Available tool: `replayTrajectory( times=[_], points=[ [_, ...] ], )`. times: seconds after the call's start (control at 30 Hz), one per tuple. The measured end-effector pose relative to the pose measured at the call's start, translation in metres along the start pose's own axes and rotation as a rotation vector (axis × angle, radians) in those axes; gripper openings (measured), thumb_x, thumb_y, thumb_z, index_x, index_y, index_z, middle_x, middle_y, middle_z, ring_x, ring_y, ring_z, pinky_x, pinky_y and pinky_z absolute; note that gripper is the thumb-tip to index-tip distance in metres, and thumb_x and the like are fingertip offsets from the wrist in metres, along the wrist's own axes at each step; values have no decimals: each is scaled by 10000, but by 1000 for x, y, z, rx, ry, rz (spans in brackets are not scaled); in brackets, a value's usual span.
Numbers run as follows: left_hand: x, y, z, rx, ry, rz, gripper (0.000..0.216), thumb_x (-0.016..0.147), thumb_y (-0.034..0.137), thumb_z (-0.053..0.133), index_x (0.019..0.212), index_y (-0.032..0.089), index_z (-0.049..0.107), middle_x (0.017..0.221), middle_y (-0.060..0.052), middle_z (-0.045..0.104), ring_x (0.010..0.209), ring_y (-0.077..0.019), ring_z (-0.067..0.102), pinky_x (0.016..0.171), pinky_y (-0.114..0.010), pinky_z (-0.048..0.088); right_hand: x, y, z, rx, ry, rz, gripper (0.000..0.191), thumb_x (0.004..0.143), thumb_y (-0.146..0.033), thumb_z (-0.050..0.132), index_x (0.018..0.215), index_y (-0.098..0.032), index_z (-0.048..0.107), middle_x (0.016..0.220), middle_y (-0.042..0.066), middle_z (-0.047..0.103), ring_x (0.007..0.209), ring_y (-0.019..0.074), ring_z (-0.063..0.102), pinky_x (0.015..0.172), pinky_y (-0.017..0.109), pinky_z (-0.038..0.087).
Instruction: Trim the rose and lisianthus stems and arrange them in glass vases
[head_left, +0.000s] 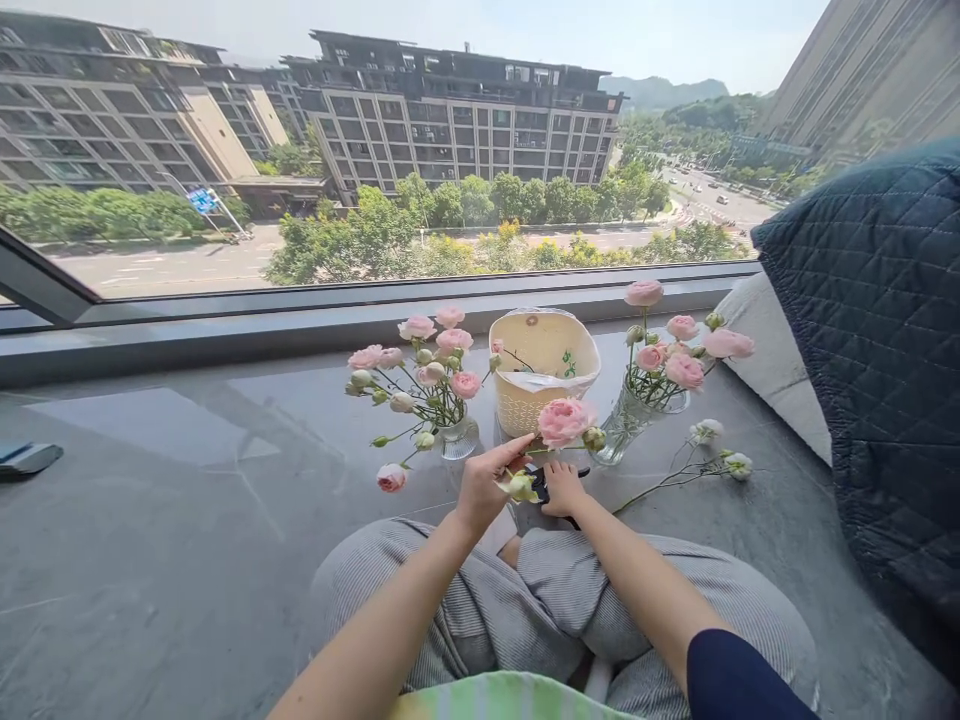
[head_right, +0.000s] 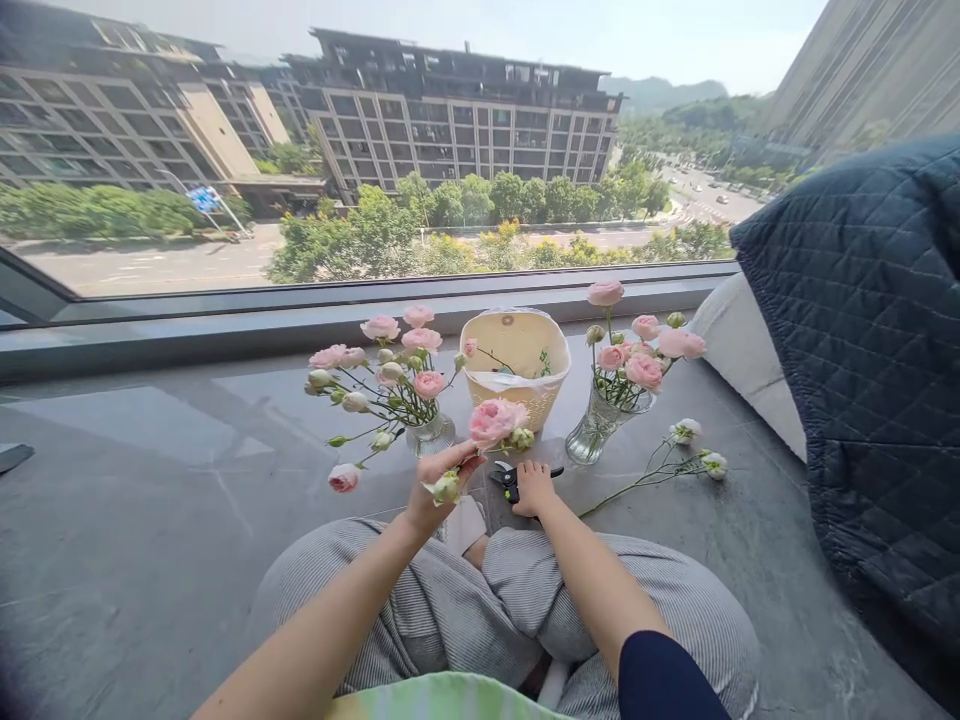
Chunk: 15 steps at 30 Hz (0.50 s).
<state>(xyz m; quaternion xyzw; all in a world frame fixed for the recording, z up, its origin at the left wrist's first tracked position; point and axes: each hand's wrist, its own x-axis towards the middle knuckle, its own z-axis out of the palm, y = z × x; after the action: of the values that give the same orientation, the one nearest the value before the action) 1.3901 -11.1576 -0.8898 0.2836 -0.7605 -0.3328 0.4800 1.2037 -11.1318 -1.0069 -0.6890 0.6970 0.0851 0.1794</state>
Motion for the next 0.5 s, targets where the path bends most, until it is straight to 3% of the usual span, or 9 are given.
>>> replayTrajectory(
  times=[0.17,0.3,0.5],
  points=[
    [1,8,-3,155,18,88,401,832,67,565,1186,235,653,1087,-38,726,920,-162,713,844,-242,578,-6,-7,-12,22,-21,2,556,729,-332,717,1227,-169,530,1266,156,537,1146,303,522,960,439,406],
    [1,14,-5,223,36,157,421,834,47,555,1196,241,644,1096,-32,723,936,-155,710,869,-241,568,-17,-15,-25,50,7,12,385,893,-384,573,1220,-184,543,1269,87,543,1118,238,551,937,446,473],
    [0,16,-6,244,51,173,400,839,51,552,1179,238,650,1099,-28,722,950,-153,706,877,-237,559,-27,-25,-43,96,5,23,352,907,-363,562,1209,-183,551,1239,81,564,1072,215,581,897,424,511]
  ],
)
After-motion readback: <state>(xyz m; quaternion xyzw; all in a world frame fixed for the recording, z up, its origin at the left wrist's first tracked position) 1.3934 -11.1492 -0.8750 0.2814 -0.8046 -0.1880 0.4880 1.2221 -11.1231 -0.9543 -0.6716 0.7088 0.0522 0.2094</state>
